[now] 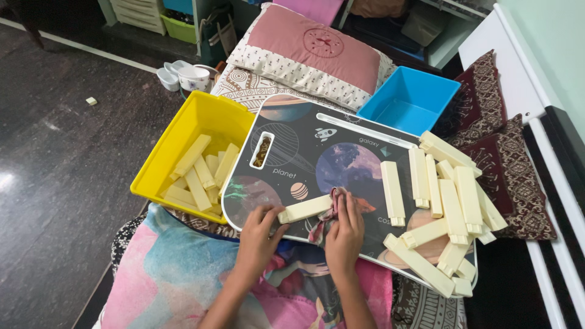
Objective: The person sits on a bed and sands small rectangular blocks one at a time using a cloth. They pick each block from a tray, rub it with the cloth, and place it into a yellow bin. The process is repeated continuously.
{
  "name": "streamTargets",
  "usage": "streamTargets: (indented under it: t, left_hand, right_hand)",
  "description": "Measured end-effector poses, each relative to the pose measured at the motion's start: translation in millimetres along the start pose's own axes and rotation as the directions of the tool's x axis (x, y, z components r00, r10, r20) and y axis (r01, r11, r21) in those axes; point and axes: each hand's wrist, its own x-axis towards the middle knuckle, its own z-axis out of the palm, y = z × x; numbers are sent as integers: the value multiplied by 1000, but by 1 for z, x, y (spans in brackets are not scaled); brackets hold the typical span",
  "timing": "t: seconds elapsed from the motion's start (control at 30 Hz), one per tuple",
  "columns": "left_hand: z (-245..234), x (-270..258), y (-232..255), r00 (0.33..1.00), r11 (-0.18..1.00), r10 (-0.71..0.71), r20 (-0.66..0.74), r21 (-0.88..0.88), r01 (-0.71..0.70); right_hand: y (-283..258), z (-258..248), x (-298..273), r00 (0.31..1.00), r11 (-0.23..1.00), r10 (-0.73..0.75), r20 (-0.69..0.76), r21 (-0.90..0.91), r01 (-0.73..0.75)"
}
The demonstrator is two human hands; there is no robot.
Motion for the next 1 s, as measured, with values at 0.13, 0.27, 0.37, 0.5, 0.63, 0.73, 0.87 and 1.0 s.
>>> streamTargets:
  t: [0.13,0.27,0.37,0.5,0.63,0.73,0.87,1.0]
  left_hand:
    - [-2,0,-4,999,999,-25,46,-36,26]
    - [0,0,-5,1000,1000,7,18,-18,-7]
    - [1,-3,-8,999,1000,-13,42,-4,14]
    - [8,-6,-15,999,1000,-6,37,-1,6]
    - [10,-8,-21,998,998,58,18,1,-58]
    - [9,-11,-24,996,997,72,43,9,-72]
    - [9,-11,-21,997,998,63,49,23,-64]
    - [11,-10,-17,999,999,17,30,27,-18]
  right_hand:
    - [0,0,2,1000,1000,15,17,-4,-15]
    - [-4,-4,1,999,996,-33,16,86,32]
    - [-11,-4,0,992,983,-125,-3,133,124]
    - [-30,-1,-6,974,942,-216,70,277,189]
    - [-47,2,-11,911,887,-376,167,349,302]
    - [-51,3,-12,916,890,-358,178,362,278]
    - [-54,1,-12,910,884,-366,196,380,273]
    - [-54,4,-10,853,870,-482,201,229,437]
